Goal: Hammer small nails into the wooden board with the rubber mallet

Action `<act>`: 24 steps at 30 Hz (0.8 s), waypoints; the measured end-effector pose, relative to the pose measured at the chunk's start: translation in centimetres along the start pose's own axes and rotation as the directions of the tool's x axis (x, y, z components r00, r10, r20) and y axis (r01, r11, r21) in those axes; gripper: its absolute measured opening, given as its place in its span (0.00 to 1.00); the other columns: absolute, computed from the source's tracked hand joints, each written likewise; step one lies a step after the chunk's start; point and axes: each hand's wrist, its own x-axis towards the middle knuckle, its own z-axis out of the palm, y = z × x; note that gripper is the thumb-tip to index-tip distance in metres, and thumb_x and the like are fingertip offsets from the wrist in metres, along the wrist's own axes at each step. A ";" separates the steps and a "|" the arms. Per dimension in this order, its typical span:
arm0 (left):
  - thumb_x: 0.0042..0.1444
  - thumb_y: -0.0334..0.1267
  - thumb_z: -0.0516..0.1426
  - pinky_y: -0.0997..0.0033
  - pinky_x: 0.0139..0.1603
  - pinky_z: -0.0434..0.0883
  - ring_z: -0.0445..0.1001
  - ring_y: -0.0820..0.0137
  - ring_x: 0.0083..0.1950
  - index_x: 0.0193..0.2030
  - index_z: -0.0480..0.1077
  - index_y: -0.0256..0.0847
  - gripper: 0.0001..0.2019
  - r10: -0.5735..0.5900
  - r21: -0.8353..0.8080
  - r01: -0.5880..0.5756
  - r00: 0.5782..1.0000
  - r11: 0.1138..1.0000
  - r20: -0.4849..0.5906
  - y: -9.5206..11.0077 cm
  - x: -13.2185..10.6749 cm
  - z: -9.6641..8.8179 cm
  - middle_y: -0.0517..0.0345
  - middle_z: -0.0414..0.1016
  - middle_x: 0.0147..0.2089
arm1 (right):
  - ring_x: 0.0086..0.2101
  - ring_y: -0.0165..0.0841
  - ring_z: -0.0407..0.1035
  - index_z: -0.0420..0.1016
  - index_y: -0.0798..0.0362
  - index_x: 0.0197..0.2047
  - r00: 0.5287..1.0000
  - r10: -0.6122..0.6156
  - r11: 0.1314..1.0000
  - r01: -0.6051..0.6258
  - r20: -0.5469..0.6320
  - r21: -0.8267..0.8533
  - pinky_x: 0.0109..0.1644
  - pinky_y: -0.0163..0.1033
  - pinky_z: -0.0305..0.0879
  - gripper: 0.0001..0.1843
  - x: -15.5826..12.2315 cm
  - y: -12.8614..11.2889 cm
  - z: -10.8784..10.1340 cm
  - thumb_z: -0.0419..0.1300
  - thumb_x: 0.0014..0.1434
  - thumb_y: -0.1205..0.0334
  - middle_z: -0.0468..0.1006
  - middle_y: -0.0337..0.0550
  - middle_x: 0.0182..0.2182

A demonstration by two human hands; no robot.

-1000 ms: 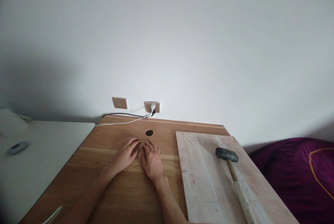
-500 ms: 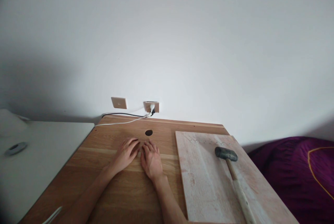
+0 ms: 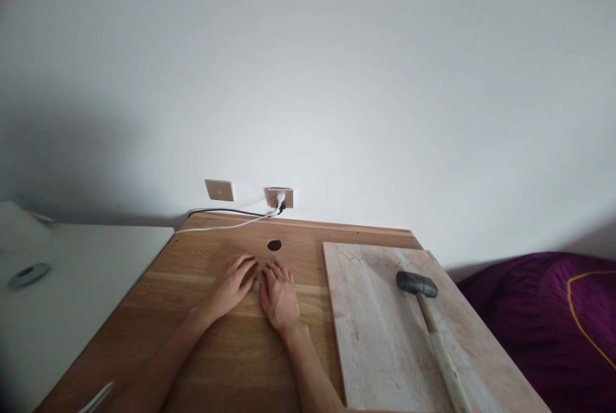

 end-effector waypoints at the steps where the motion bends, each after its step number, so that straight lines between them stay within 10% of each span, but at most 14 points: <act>1: 0.62 0.31 0.56 0.48 0.66 0.69 0.71 0.55 0.61 0.56 0.73 0.43 0.16 -0.007 -0.020 0.007 1.000 1.000 -0.001 0.0 0.0 0.0 0.47 0.74 0.58 | 0.67 0.47 0.61 0.77 0.50 0.58 1.000 0.001 1.000 -0.001 0.000 0.003 0.66 0.57 0.62 0.19 0.0 0.0 0.0 0.54 0.67 0.69 0.76 0.52 0.61; 7: 0.60 0.38 0.61 0.49 0.69 0.65 0.72 0.54 0.62 0.54 0.76 0.46 0.15 -0.234 -0.446 0.192 0.971 0.874 -0.040 0.5 0.6 -0.3 0.48 0.76 0.58 | 0.67 0.48 0.61 0.77 0.50 0.59 1.000 0.001 1.000 -0.001 0.000 0.026 0.66 0.58 0.62 0.19 -0.1 0.1 0.1 0.54 0.68 0.67 0.76 0.52 0.62; 11: 0.61 0.47 0.62 0.51 0.67 0.69 0.74 0.53 0.63 0.50 0.76 0.42 0.15 -0.559 -0.920 0.325 0.815 0.220 0.154 0.4 1.4 -1.4 0.45 0.78 0.58 | 0.66 0.48 0.61 0.77 0.49 0.58 1.000 0.001 0.999 -0.001 -0.003 0.034 0.66 0.58 0.62 0.19 -0.1 0.1 0.0 0.54 0.68 0.67 0.76 0.52 0.62; 15: 0.68 0.43 0.55 0.55 0.61 0.75 0.79 0.59 0.55 0.44 0.76 0.37 0.13 -0.621 -0.897 0.263 0.650 -0.356 0.437 -0.7 2.0 -2.8 0.43 0.80 0.53 | 0.67 0.48 0.60 0.77 0.49 0.58 1.000 0.010 0.998 -0.010 0.001 0.059 0.66 0.59 0.61 0.19 0.0 0.2 0.0 0.54 0.67 0.68 0.76 0.51 0.62; 18: 0.69 0.35 0.52 0.62 0.55 0.78 0.81 0.65 0.48 0.42 0.76 0.36 0.11 -0.660 -0.867 0.220 0.573 -0.448 0.486 -1.1 2.2 -3.1 0.45 0.82 0.46 | 0.67 0.50 0.60 0.78 0.49 0.57 0.999 0.031 0.995 -0.032 0.009 0.099 0.66 0.61 0.60 0.19 -0.1 0.2 0.1 0.55 0.67 0.68 0.76 0.51 0.62; 24: 0.64 0.29 0.55 0.66 0.53 0.78 0.82 0.66 0.45 0.39 0.77 0.35 0.09 -0.654 -0.878 0.248 0.592 -0.409 0.471 -0.8 2.2 -2.5 0.47 0.82 0.43 | 0.57 0.44 0.72 0.80 0.48 0.50 0.973 0.178 0.825 -0.067 -0.146 0.561 0.64 0.53 0.63 0.12 0.4 0.2 0.4 0.61 0.64 0.60 0.80 0.50 0.55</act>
